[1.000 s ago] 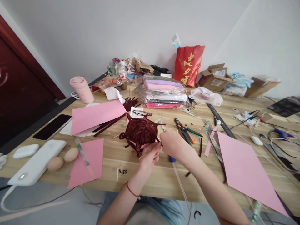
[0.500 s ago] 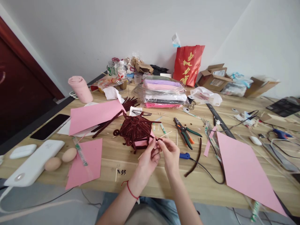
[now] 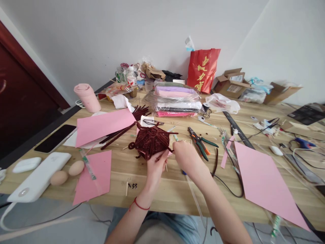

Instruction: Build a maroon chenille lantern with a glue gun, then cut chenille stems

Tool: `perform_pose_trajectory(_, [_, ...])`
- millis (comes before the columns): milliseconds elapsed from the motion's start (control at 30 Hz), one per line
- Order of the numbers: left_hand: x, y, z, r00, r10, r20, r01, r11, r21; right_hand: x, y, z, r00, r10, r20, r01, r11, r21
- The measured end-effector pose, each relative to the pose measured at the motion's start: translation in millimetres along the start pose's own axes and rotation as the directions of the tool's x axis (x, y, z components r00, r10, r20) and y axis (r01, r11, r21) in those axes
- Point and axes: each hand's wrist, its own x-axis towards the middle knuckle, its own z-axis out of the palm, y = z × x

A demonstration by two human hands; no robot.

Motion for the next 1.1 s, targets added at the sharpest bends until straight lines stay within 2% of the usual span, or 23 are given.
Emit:
perform_pose_trajectory(133, [2.7, -2.4, 3.3, 0.999, 0.036, -0.034, -0.036, 0.999, 0.006, 6.7, -13.4, -0.7, 1.0, 0.011, 0.022, -0.011, 1.0, 0.002])
perform_pose_trajectory(267, [5.2, 1.7, 1.8, 0.997, 0.048, -0.052, -0.051, 0.998, -0.042, 0.7, -5.7, 5.1, 1.0, 0.011, -0.009, -0.01, 0.998, 0.063])
perform_pose_trajectory(300, [5.6, 3.1, 1.4, 0.998, 0.041, -0.047, -0.044, 0.997, -0.06, -2.1, -1.9, 10.1, 0.999, 0.016, -0.032, -0.013, 0.995, 0.103])
perform_pose_trajectory(367, [5.9, 4.9, 1.0, 0.999, 0.014, -0.031, -0.017, 0.995, -0.101, -7.7, 3.8, 26.5, 0.991, 0.057, -0.125, -0.013, 0.944, 0.329])
perform_pose_trajectory(400, [5.9, 5.2, 1.2, 1.0, -0.003, -0.02, 0.001, 0.993, -0.122, -10.0, 4.9, 37.4, 0.975, 0.113, -0.194, 0.005, 0.852, 0.523])
perform_pose_trajectory(433, [5.9, 4.9, 1.6, 1.0, -0.024, -0.008, 0.023, 0.99, -0.14, -11.8, 4.3, 49.3, 0.947, 0.193, -0.258, 0.053, 0.696, 0.716])
perform_pose_trajectory(467, [5.9, 4.2, 2.1, 0.999, -0.046, 0.005, 0.046, 0.987, -0.155, -12.9, 2.4, 61.5, 0.912, 0.28, -0.3, 0.112, 0.533, 0.838])
perform_pose_trajectory(500, [5.8, 3.2, 2.6, 0.997, -0.068, 0.019, 0.07, 0.984, -0.167, -13.4, -0.5, 72.9, 0.877, 0.356, -0.322, 0.162, 0.412, 0.897])
perform_pose_trajectory(567, [5.3, 0.9, 3.4, 0.994, -0.1, 0.04, 0.106, 0.978, -0.177, -13.1, -7.0, 90.5, 0.837, 0.431, -0.337, 0.198, 0.335, 0.921])
perform_pose_trajectory(633, [4.6, -0.7, 3.2, 0.994, -0.102, 0.038, 0.107, 0.978, -0.178, -12.5, -10.5, 98.2, 0.822, 0.452, -0.345, 0.195, 0.346, 0.918])
perform_pose_trajectory(700, [3.7, -1.1, 2.2, 0.997, -0.072, 0.009, 0.072, 0.983, -0.171, -13.1, -8.5, 95.8, 0.817, 0.45, -0.36, 0.203, 0.36, 0.911])
perform_pose_trajectory(767, [3.0, -0.4, 1.0, 0.999, -0.026, -0.027, 0.022, 0.988, -0.156, -14.8, -2.1, 86.0, 0.816, 0.41, -0.408, 0.207, 0.452, 0.868])
perform_pose_trajectory(833, [2.7, 0.8, -0.1, 0.999, 0.011, -0.05, -0.018, 0.991, -0.136, -16.7, 5.2, 72.7, 0.835, 0.334, -0.438, 0.178, 0.589, 0.788])
perform_pose_trajectory(900, [2.8, 2.0, -0.5, 0.999, 0.024, -0.046, -0.029, 0.993, -0.112, -17.7, 10.1, 59.3, 0.875, 0.261, -0.408, 0.134, 0.679, 0.721])
perform_pose_trajectory(967, [3.2, 2.9, -0.3, 1.0, 0.01, -0.012, -0.011, 0.996, -0.084, -17.7, 11.4, 48.3, 0.909, 0.216, -0.357, 0.11, 0.701, 0.704])
perform_pose_trajectory(1100, [4.4, 2.8, 2.5, 0.998, -0.028, 0.063, 0.032, 0.998, -0.063, -19.0, 8.2, 38.3, 0.928, 0.168, -0.332, 0.107, 0.735, 0.669])
